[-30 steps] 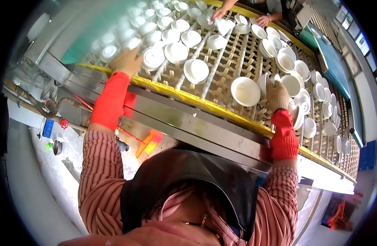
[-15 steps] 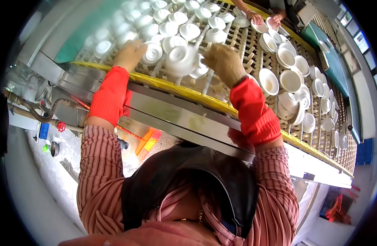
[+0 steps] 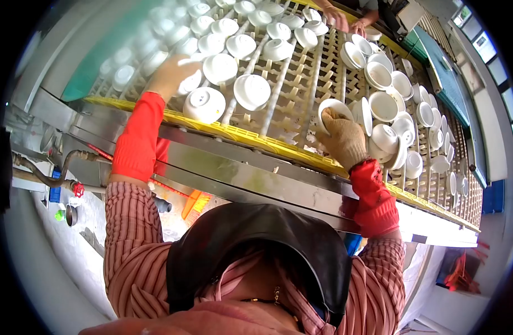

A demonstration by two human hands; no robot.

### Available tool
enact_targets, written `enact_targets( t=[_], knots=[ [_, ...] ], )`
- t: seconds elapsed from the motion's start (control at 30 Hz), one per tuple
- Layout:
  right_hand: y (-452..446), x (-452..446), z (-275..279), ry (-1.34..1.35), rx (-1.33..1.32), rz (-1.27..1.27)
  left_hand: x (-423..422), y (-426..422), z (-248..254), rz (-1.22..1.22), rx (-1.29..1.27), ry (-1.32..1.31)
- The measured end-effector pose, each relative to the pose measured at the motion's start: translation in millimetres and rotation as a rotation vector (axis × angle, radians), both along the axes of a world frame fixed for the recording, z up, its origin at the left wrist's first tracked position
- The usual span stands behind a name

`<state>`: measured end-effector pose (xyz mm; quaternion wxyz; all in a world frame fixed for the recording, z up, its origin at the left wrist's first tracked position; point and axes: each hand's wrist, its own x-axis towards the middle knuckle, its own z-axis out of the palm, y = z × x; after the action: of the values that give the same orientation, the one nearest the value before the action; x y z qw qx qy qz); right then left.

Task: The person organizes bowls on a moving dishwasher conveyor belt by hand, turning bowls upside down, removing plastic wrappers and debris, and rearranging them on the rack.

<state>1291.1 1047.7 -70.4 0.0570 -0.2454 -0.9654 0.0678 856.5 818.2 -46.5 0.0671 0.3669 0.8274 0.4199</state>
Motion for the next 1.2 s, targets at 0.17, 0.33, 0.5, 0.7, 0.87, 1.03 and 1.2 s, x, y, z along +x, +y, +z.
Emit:
enact_targets(
  t=[0.17,0.33,0.5,0.7,0.87,1.03,1.2],
  knots=[
    [15,-19,4,0.371,-0.300,-0.221,-3,-23,33,0.132,-0.170,-0.224],
    [76,-74,18,0.703,0.242,0.229,2,-5,18,0.172,-0.549,0.351],
    [99,-127,2,0.774,-0.454,0.083,47,2,13,-0.268,-0.223,0.355],
    [58,-49,22,0.303,-0.073,-0.187,75,6,25,-0.361,-0.458,0.380],
    [73,23,-15,0.156,0.242,-0.145,83,23,23,-0.350,-0.622,0.681],
    [84,30,4,0.310,-0.276,-0.360,107,28,27,-0.427,-0.760,0.796],
    [129,-13,19,0.647,0.182,0.040,97,35,9,-0.484,-0.667,0.836]
  ],
)
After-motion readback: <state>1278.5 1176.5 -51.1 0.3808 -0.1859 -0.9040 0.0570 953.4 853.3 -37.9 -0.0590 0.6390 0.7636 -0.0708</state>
